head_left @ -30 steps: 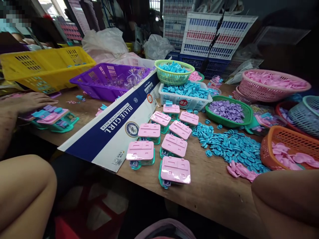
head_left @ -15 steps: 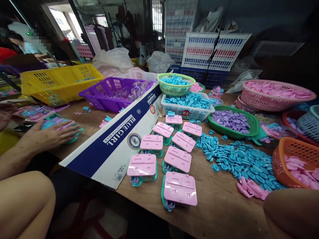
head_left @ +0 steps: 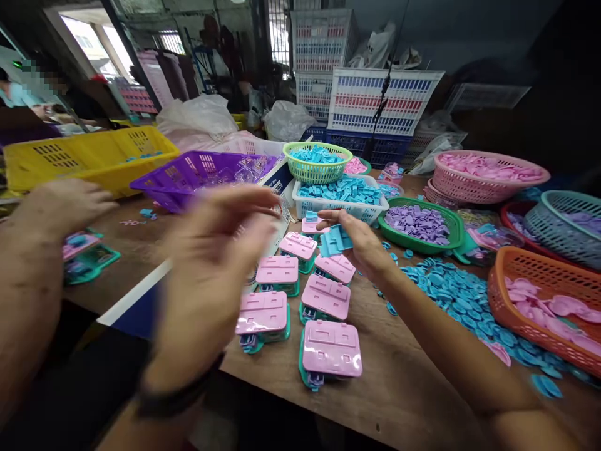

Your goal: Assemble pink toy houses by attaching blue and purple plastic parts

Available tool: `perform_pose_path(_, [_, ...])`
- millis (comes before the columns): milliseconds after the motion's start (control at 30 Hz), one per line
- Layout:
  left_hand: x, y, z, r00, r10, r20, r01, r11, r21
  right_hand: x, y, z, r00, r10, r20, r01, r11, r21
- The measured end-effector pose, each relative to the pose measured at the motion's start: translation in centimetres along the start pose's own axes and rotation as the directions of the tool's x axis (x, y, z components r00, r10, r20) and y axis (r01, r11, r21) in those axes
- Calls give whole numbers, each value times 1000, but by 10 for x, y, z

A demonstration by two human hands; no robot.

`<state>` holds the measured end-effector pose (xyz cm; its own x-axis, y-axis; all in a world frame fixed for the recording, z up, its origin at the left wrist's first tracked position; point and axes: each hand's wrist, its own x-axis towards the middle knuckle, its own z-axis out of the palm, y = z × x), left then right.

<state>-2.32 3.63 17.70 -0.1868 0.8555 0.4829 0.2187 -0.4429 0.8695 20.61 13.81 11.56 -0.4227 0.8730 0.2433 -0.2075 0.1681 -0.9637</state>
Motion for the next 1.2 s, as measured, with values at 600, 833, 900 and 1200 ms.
perform_pose_path(600, [53, -139, 51, 895, -308, 323, 348, 935, -71, 58, 38, -10, 967, -51, 249, 222, 648, -729])
perform_pose_path(833, [80, -183, 48, 918, -242, 314, 191, 964, 185, 95, 65, -5, 959, 136, 249, 186, 361, -914])
perform_pose_path(900, [79, -190, 50, 927, -236, 290, 163, 953, 254, 102, 75, -5, 964, 146, 220, 176, 268, -947])
perform_pose_path(1200, [53, -201, 49, 946, -2, 324, -161, 863, 478, 121, 86, 12, 937, 236, 258, 254, 47, -966])
